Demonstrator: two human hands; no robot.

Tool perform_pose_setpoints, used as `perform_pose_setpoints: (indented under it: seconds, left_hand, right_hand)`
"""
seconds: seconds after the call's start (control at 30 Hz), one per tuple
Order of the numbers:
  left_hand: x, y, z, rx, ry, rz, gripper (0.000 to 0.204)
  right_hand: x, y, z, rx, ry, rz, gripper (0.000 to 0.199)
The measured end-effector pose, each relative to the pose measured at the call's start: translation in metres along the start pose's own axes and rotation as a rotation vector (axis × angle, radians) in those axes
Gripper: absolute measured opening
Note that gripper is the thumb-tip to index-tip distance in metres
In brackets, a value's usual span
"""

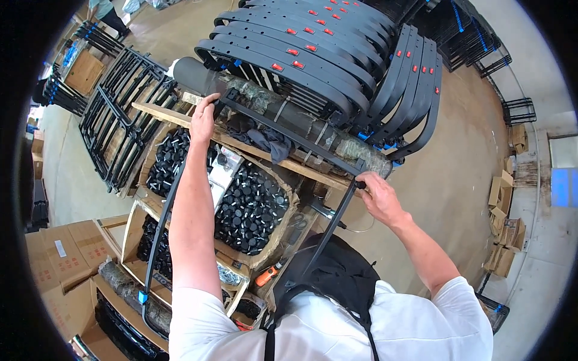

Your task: Assemble the housing and internal components of a leaf blower using an electric screwdriver and manual wiring.

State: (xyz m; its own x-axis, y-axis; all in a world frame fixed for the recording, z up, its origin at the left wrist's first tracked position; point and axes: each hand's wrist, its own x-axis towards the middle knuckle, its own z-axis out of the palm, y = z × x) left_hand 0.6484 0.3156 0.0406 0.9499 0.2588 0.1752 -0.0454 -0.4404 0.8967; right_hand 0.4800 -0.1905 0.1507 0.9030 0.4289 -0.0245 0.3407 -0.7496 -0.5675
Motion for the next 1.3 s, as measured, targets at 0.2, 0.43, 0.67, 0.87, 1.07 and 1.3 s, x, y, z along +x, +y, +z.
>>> perform_pose_setpoints:
  seconds: [0.2,0.43,0.67,0.87,1.07,1.3]
  left_hand:
    - [-0.006,0.020,0.001,0.180,0.015,-0.140,0.032]
    - [0.000,-0.009,-0.004,-0.070,0.071,-0.133,0.034]
    - [-0.002,-0.009,-0.006,0.133,0.030,-0.071,0.034]
    - [-0.008,0.022,-0.003,0.161,0.021,-0.167,0.035]
    - [-0.008,0.014,-0.008,-0.008,0.020,-0.247,0.037]
    - [-0.009,0.033,-0.008,0.200,0.014,-0.190,0.034]
  right_hand:
    - [0.005,-0.014,-0.005,-0.127,-0.126,0.131,0.030]
    - [0.019,-0.013,0.001,-0.285,-0.043,0.075,0.026]
    - [0.027,-0.011,0.006,-0.423,-0.253,0.303,0.032]
    - [0.027,-0.022,-0.015,-0.366,-0.363,0.296,0.044]
    - [0.043,-0.016,-0.012,-0.602,-0.442,0.336,0.056]
    - [0.027,-0.031,-0.028,-0.751,-0.500,0.108,0.046]
